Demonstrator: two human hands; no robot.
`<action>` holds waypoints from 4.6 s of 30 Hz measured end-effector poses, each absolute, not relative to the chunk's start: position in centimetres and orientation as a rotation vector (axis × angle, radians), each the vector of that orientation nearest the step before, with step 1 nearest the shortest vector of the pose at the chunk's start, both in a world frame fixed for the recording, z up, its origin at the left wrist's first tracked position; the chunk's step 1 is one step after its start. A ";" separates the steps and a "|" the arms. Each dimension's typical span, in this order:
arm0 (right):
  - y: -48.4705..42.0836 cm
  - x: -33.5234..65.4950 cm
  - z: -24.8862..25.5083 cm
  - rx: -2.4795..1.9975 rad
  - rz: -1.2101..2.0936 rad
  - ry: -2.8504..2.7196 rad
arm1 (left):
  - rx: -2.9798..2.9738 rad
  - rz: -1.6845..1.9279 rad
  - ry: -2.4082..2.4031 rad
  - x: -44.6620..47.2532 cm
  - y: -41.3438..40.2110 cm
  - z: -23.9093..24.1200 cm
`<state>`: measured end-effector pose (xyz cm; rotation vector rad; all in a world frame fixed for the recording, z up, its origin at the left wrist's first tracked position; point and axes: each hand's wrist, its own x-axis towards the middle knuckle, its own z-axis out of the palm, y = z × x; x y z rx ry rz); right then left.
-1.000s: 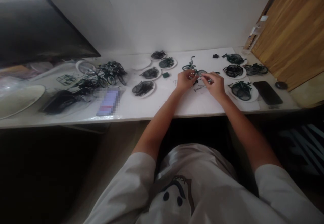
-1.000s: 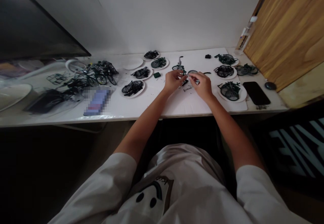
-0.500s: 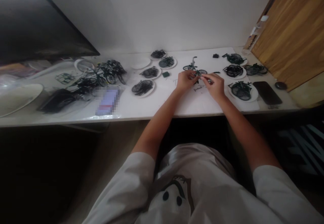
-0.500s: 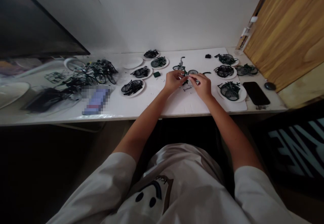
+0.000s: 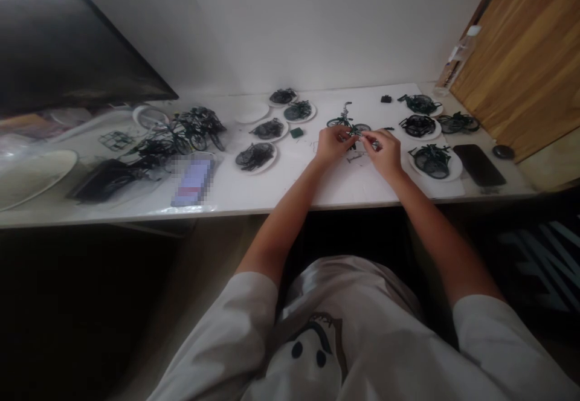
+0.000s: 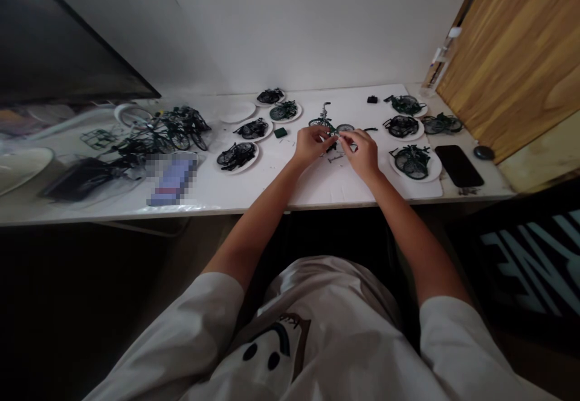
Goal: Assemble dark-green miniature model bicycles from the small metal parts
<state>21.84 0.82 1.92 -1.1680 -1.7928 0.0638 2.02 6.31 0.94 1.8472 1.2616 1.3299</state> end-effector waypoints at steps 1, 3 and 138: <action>0.8 21.8 1.9 -1.171 0.062 -1.796 | 1.849 1.333 1.265 2.0 6.2 1.0; 0.8 21.9 1.9 -1.171 0.060 -1.799 | 1.856 1.344 1.262 2.0 6.2 1.1; 0.8 24.2 3.9 -1.388 0.548 -1.855 | 1.632 1.482 1.155 1.8 7.5 0.6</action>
